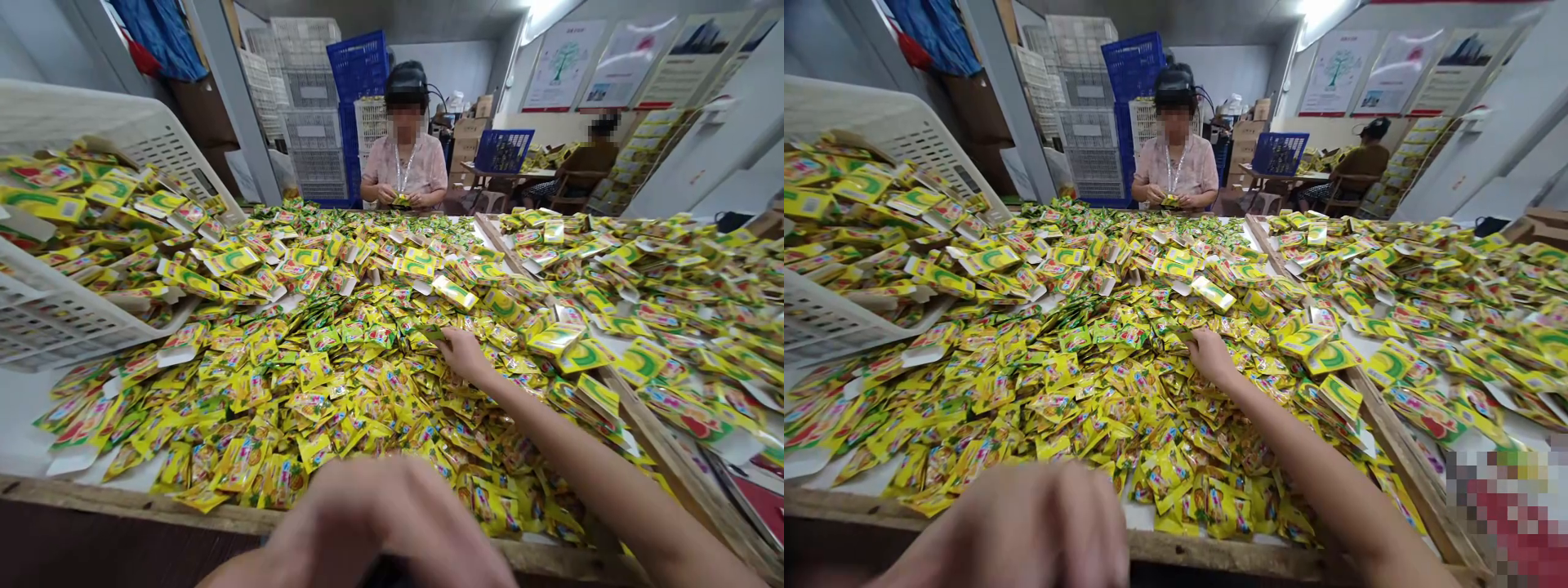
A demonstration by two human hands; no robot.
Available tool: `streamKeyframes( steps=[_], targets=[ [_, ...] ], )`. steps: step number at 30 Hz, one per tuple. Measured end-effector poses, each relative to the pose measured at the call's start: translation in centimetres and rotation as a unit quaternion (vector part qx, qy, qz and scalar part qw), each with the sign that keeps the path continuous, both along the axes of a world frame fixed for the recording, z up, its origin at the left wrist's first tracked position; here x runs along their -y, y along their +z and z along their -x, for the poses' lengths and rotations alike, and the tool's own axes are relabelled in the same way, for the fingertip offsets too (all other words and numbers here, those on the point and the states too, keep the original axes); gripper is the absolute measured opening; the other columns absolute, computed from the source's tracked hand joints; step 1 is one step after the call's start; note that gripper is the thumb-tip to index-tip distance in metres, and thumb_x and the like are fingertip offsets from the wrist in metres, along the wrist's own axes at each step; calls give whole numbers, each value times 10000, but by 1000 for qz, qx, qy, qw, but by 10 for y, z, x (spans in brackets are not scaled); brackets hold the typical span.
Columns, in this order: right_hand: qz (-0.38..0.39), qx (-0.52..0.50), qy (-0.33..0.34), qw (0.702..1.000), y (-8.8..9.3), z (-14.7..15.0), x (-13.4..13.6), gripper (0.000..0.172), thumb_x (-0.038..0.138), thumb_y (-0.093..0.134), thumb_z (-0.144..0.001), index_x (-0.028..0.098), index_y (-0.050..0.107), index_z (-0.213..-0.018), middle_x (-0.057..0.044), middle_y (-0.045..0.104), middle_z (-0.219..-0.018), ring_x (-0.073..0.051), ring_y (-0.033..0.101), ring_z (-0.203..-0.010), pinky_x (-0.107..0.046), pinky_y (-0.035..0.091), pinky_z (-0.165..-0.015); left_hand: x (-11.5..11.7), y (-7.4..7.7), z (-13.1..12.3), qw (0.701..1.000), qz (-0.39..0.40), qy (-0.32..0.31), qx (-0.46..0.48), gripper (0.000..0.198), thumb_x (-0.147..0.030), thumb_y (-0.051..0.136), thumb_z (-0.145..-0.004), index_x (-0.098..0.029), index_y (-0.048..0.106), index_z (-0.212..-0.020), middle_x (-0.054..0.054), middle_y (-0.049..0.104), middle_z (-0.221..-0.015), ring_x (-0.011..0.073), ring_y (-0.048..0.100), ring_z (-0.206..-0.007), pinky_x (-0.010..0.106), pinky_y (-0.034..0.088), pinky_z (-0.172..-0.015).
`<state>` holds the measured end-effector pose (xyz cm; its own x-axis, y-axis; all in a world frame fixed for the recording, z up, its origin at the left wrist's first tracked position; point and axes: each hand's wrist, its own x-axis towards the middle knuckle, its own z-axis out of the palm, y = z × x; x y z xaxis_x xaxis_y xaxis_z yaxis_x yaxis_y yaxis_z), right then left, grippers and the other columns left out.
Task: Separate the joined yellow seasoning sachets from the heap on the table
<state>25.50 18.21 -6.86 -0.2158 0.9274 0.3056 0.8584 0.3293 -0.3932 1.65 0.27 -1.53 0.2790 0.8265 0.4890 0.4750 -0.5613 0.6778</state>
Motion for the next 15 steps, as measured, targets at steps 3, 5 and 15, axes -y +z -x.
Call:
streamKeyframes(
  steps=[3,5,15],
  targets=[
    [-51,-19,39,998,11,0,35,248,172,449,-899,169,689,-959,-112,709,-929,-227,651,-887,-365,514,-798,-51,3,-31,936,268,-84,211,516,-599,394,-887,-197,638,-1100,114,695,-935,227,678,-880,358,573,-717],
    [-114,-35,113,986,17,7,62,283,157,428,-905,175,664,-1060,-114,700,-1040,-219,642,-966,-375,519,-841,-75,-3,-49,864,405,-96,283,576,-641,445,-843,-170,607,-1131,131,672,-1040,231,670,-921,371,562,-776],
    [-114,-217,121,962,28,1,113,208,80,581,-796,209,669,-934,-99,693,-1088,-204,682,-972,-304,592,-775,-80,-36,-52,858,405,-62,310,500,-606,583,-775,-177,590,-1032,49,702,-896,196,664,-791,375,528,-811]
  ],
)
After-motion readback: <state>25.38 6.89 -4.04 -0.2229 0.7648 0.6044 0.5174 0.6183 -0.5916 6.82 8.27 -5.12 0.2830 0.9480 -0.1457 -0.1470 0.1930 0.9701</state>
